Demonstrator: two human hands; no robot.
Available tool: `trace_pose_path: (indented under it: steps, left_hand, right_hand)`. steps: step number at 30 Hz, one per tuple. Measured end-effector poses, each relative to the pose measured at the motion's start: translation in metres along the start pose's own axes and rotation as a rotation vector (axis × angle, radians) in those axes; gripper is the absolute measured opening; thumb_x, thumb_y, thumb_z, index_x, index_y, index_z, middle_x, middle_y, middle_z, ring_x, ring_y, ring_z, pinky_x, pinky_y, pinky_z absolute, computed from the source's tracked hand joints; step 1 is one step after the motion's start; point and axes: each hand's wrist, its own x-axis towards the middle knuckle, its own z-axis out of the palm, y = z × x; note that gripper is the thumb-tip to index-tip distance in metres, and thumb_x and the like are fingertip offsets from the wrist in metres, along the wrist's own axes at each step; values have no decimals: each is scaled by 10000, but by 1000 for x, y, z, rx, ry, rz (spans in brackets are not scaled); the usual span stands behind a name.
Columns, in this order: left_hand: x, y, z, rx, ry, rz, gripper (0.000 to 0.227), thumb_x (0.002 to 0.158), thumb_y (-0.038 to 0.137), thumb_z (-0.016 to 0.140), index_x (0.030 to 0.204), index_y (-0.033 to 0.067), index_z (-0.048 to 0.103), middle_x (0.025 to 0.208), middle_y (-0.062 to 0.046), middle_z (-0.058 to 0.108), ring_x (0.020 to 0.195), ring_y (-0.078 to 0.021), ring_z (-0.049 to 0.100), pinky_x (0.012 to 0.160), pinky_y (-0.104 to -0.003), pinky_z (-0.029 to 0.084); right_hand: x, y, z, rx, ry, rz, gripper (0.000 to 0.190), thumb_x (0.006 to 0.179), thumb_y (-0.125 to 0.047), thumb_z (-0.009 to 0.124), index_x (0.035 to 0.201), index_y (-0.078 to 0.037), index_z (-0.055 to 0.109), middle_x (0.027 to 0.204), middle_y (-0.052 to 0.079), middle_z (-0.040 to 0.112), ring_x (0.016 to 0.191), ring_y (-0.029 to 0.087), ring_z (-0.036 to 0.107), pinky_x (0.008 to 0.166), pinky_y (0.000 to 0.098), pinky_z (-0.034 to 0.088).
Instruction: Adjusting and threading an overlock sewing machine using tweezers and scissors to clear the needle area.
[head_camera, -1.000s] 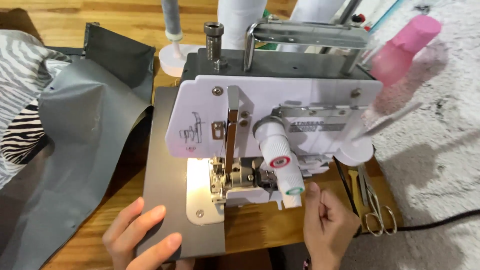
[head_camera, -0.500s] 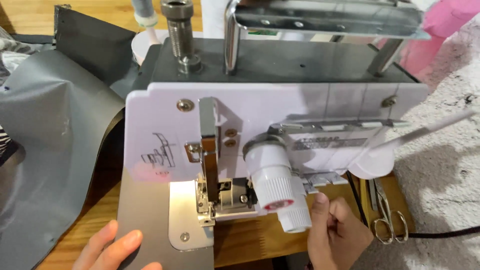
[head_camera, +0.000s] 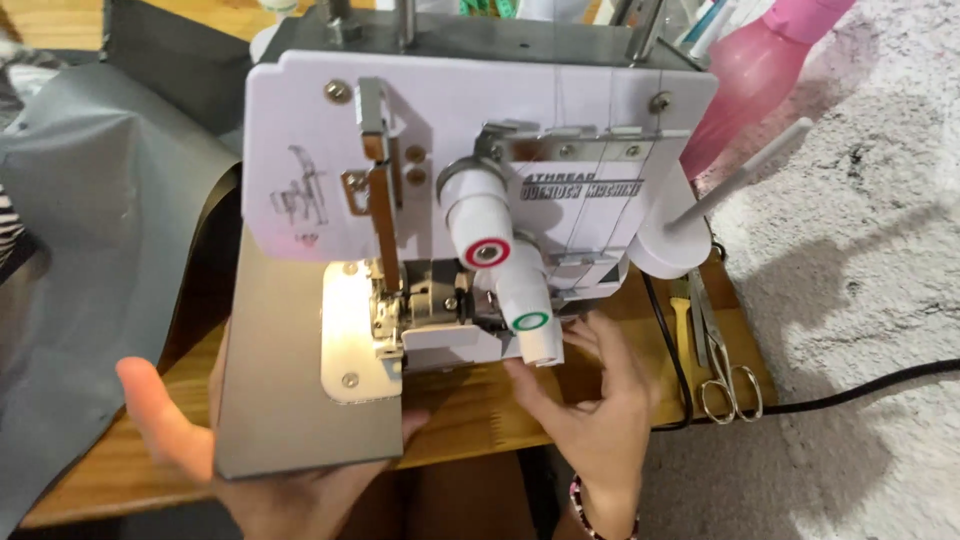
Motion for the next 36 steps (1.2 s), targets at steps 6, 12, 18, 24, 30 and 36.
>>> trace_pose_path:
  steps: [6, 12, 18, 24, 30, 36]
  left_hand:
    - [-5, -3, 5, 517, 59, 508, 599, 893, 655, 347, 722, 103, 505, 606, 24, 415, 699, -137, 458, 989, -360, 438]
    - [-30, 10, -29, 1313, -76, 711, 1377, 523, 132, 813, 1595, 86, -50, 1557, -251, 377, 1362, -249, 446, 1185, -405, 366]
    - [3, 2, 8, 335, 325, -128, 933, 749, 917, 374, 1305, 249, 715, 1144, -96, 768, 939, -338, 746, 631, -538, 649]
    - [12, -12, 36, 62, -234, 155, 695, 984, 531, 431, 1402, -13, 544, 1336, -223, 621, 1237, -373, 576, 1053, -495, 421]
    - [-15, 22, -14, 1540, 610, 1040, 870, 860, -72, 780, 1571, -4, 284, 1553, -318, 460, 1370, -363, 548, 1081, -379, 453]
    - [-21, 121, -127, 1867, 522, 893, 798, 889, -60, 771, 1599, -92, 407, 1476, -277, 502, 1316, -378, 509, 1064, -449, 449]
  right_hand:
    - [-6, 11, -15, 19, -114, -62, 688, 727, -222, 854, 1258, 124, 589, 1149, 254, 714, 967, 286, 761, 830, 353, 651]
    - [-15, 18, -10, -18, -125, -59, 860, 627, -134, 893, 1363, 104, 517, 1247, 216, 684, 1101, 276, 692, 988, 386, 564]
    - [-16, 28, -4, -126, -137, 50, 899, 555, -231, 904, 1334, 24, 535, 1218, 181, 698, 1100, 279, 686, 947, 400, 554]
    - [-13, 24, 1, -87, -117, 83, 898, 505, -215, 927, 1278, 49, 554, 1203, 224, 697, 1098, 312, 693, 974, 416, 573]
    - [-13, 17, 4, -31, -116, 88, 881, 474, -74, 907, 1271, 68, 559, 1224, 223, 680, 1103, 297, 682, 984, 401, 570]
    - [-16, 18, 6, -87, -90, 87, 869, 493, -112, 906, 1274, 43, 559, 1214, 228, 685, 1112, 300, 683, 999, 402, 555]
